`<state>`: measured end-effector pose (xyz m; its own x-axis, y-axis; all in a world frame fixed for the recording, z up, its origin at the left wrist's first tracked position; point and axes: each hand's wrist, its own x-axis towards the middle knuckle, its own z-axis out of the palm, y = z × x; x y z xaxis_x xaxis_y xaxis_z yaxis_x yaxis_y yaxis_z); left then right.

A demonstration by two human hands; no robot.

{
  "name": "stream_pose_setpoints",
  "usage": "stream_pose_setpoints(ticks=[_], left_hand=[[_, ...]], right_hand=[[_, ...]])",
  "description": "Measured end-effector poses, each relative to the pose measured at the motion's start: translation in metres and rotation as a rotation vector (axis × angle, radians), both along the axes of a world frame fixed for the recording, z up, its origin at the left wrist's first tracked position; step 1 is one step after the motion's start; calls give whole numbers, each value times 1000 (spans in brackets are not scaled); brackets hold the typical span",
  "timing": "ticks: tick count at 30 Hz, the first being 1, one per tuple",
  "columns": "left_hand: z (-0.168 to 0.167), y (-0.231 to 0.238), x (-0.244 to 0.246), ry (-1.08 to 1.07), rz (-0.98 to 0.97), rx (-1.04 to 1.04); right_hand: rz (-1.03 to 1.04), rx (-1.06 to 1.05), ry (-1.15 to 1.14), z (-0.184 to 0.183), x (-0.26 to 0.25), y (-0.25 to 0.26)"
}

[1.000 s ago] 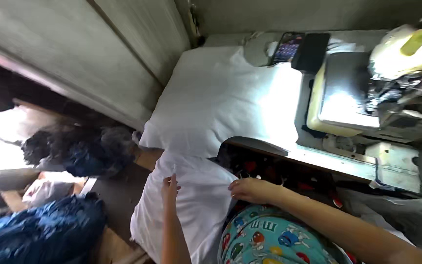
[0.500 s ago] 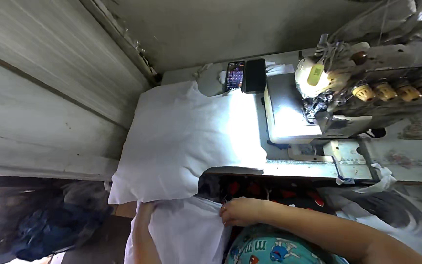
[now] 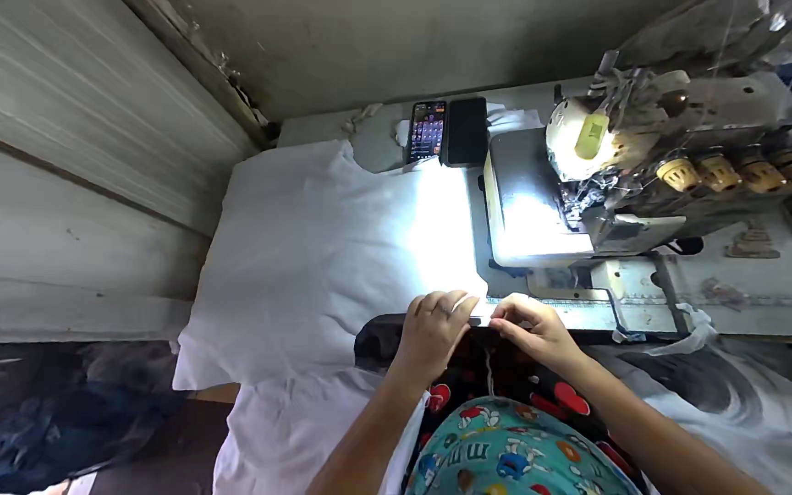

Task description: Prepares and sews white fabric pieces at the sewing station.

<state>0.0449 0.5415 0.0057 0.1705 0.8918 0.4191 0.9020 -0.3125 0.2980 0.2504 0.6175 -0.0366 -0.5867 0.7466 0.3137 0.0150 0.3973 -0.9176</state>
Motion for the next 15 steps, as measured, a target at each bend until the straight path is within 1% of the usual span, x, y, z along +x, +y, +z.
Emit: stream_pose_setpoints(ticks=[1,3,4,5,7,9,10,11,12,13,14,15], left_hand=[[-4,9,1,9,-4,-13],[-2,16,-9,-50,-19,-34],[3,12,-18,-84,1,-27],[5,3,-29,-112,75,15],[0,-30,-66,-132,364,189],[-11,-82,-109,-174,696,351],[-16,-109,-126,-247,853,424],[-23,-132,-138,-394,996,501],[-28,-148,-145,-600,1126,550],[-30,-157,-150,-839,1235,549],[-28,-159,-154,-1081,1284,508],[-24,-155,-158,-1302,1279,450]], right_hand=[[-40,17,-3,1,0,1],[-73,123,-12,1,-5,3],[-78,191,-20,2,-8,4],[-82,259,-35,4,-13,5],[-111,412,-89,10,-25,7],[-160,548,-149,17,-40,10],[-155,601,-181,23,-49,12],[-122,643,-212,29,-58,15],[-65,679,-237,37,-69,19],[12,707,-265,44,-81,23],[102,717,-296,52,-95,28],[197,704,-340,57,-109,33]])
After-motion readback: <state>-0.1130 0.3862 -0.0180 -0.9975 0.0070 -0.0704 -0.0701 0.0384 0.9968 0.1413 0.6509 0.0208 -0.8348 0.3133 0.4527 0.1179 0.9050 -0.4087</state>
